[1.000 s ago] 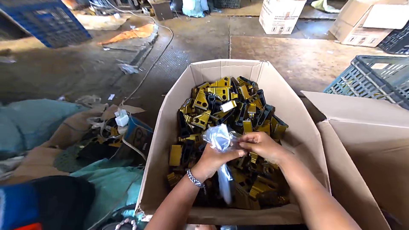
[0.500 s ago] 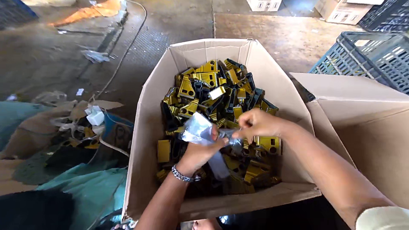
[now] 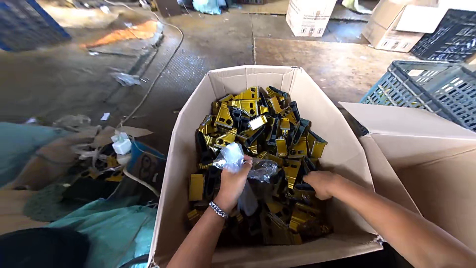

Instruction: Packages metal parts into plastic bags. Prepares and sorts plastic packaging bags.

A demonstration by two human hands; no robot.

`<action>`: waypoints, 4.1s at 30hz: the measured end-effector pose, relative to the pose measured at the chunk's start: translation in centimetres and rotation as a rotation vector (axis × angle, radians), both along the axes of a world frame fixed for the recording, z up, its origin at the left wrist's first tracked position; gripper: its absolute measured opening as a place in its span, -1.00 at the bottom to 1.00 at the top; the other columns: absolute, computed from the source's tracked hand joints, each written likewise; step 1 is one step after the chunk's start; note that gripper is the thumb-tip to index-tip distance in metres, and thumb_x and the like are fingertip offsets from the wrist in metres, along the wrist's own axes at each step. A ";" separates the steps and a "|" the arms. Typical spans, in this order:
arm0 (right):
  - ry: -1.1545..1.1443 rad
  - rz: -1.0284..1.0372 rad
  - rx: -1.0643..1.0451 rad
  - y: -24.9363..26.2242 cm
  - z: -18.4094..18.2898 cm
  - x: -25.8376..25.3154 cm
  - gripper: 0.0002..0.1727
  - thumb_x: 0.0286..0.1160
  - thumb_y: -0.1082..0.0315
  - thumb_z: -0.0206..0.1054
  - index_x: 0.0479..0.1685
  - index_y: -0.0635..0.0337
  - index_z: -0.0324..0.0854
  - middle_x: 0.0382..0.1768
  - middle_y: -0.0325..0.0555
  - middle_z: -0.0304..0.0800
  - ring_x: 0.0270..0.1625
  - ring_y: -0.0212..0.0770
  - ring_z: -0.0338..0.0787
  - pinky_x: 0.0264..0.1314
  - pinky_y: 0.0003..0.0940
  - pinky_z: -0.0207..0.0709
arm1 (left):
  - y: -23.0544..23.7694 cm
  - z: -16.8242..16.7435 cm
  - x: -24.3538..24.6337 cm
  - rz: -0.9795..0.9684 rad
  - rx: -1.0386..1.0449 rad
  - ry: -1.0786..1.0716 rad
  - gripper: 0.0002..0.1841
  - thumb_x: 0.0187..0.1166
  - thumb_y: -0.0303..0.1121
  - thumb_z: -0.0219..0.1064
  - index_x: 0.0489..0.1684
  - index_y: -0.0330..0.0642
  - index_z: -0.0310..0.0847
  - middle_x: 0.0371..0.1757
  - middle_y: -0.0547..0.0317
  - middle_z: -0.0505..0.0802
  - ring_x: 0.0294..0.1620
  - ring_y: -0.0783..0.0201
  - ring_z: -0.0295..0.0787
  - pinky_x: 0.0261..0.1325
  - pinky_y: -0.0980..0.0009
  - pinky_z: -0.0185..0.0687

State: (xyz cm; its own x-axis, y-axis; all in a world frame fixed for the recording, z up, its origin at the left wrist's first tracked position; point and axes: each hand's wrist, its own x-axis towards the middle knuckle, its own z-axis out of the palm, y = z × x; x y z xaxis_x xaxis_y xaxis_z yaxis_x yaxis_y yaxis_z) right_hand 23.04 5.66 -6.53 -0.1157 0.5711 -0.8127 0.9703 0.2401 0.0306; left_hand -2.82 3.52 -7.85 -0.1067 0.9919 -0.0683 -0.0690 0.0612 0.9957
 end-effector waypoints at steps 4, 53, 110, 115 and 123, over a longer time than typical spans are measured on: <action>0.902 -0.558 0.635 -2.8 4.0 -0.1 -0.34 0.32 0.39 0.54 0.40 0.55 0.42 0.14 0.23 0.75 0.17 -0.03 0.81 0.29 -0.13 0.68 | -0.3 0.9 0.3 0.056 -0.026 -0.052 -0.78 0.48 -0.55 0.44 -0.01 -0.37 0.58 -0.21 0.23 0.81 -0.16 0.49 0.76 0.04 0.53 0.71; 1.278 -0.653 0.272 -0.6 3.7 -7.6 -0.75 0.70 0.38 0.26 0.11 0.39 0.68 -0.12 -0.07 0.79 -0.20 -0.43 0.78 -0.05 -0.48 0.70 | -1.4 0.8 1.8 -0.148 0.183 0.031 -0.33 0.05 -0.61 0.69 0.22 -0.55 0.47 -0.05 0.15 0.87 -0.03 0.52 0.83 0.17 0.56 0.76; 0.881 -0.598 0.168 1.6 1.2 -10.3 -0.14 0.39 0.41 0.47 0.76 0.25 0.17 0.55 0.31 0.46 0.59 0.14 0.50 0.61 0.09 0.36 | 0.8 -1.3 -0.3 -0.064 0.380 0.663 -0.64 0.44 -0.34 0.50 -0.04 -0.56 0.73 -0.12 -0.25 0.90 -0.01 0.04 0.90 0.24 0.10 0.74; 1.222 -0.954 0.056 0.4 2.1 -9.4 -0.30 0.49 0.37 0.46 0.69 -0.06 0.41 0.62 0.09 0.41 0.55 0.09 0.49 0.35 0.17 0.49 | 1.3 -0.3 -2.0 0.100 0.405 0.643 -0.67 0.49 -0.48 0.45 0.09 -0.60 0.68 0.01 -0.27 0.88 0.09 0.11 0.87 0.31 0.24 0.70; 1.465 -1.218 0.414 0.0 2.2 -11.7 -0.62 0.51 0.52 0.39 0.26 0.43 0.46 0.00 0.12 0.64 -0.13 -0.17 0.76 -0.12 -0.26 0.74 | -1.2 1.2 1.1 0.022 0.671 0.387 -0.73 0.42 -0.49 0.43 -0.06 -0.58 0.72 -0.13 -0.02 0.90 -0.10 0.44 0.86 0.12 0.53 0.75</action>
